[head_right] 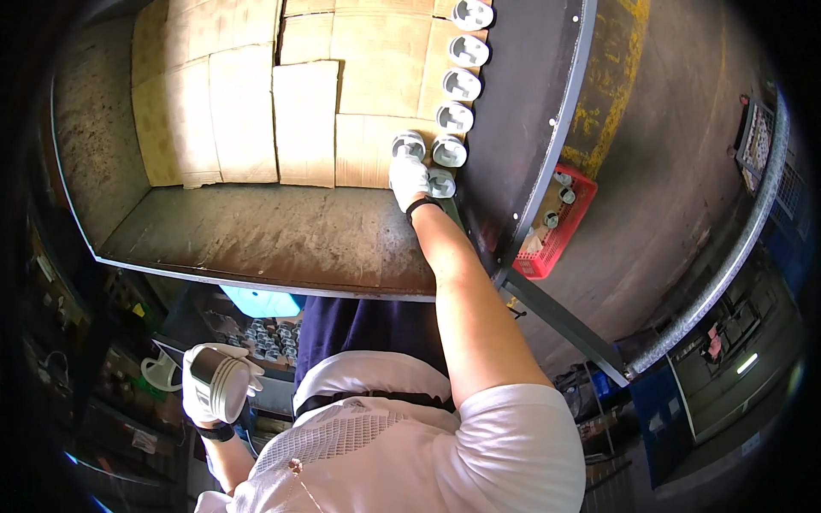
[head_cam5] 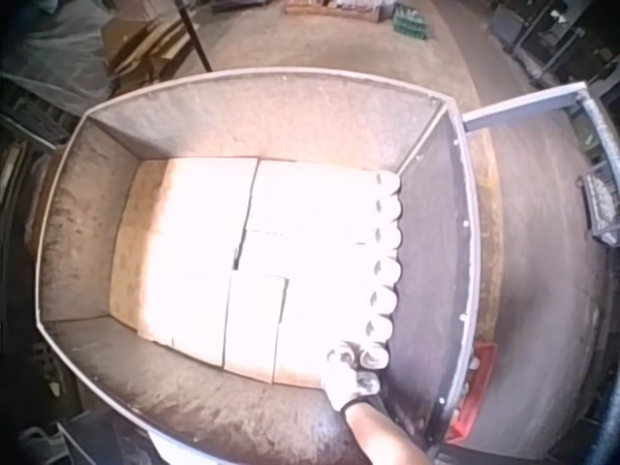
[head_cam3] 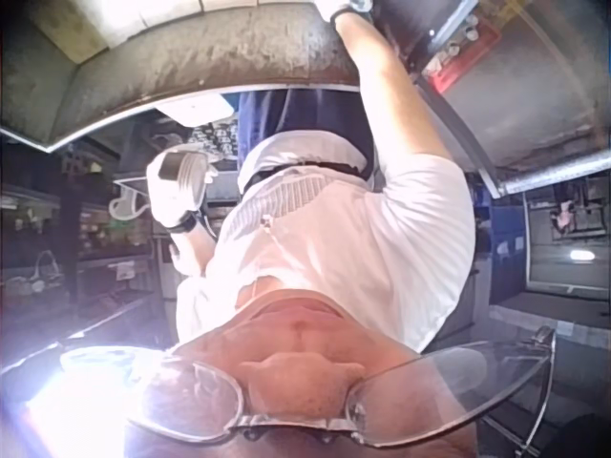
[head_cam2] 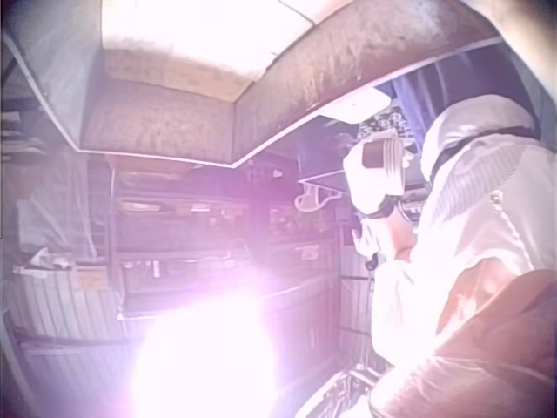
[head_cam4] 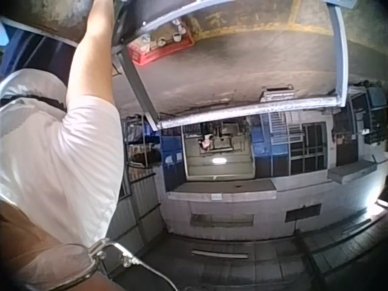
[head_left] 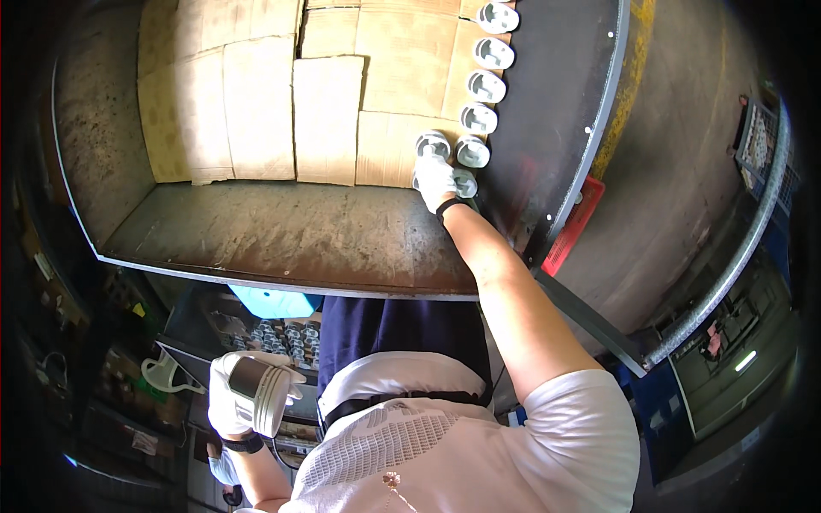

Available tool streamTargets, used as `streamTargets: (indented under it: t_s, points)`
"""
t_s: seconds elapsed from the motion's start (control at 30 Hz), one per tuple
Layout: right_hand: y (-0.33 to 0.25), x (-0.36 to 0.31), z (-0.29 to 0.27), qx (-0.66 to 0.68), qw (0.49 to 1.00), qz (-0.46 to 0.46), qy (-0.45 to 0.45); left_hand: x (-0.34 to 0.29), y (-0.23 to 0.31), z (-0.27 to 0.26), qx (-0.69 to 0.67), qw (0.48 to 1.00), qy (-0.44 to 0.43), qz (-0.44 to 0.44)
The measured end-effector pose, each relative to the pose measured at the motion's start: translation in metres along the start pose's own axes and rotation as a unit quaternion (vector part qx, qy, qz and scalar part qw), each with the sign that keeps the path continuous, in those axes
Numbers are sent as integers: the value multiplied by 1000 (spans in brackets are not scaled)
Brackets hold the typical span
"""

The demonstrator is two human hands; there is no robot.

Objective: Inspecting and marking metal pistons in a factory setting.

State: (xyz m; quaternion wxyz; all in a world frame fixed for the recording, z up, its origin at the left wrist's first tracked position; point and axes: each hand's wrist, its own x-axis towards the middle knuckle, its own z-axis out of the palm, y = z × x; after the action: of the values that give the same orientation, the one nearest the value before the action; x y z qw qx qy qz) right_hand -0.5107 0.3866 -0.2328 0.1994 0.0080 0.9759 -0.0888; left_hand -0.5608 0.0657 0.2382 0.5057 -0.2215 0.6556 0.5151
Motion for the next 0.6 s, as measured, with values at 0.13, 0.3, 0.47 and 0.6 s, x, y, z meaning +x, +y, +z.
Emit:
streamTargets:
  t_s: [0.13,0.3,0.47,0.6]
  points:
    - [6,-5,7,-75,995,-59,-13,2,-1,2,-80,997,-15,17]
    - [3,-5,6,-84,995,-63,-4,-3,-8,2,-214,977,-12,-7]
    - [-9,-2,-24,-21,991,35,-129,-9,-24,0,-109,992,2,56]
    - [-3,-4,-42,-99,988,-25,-117,-8,-23,7,-242,968,-19,66]
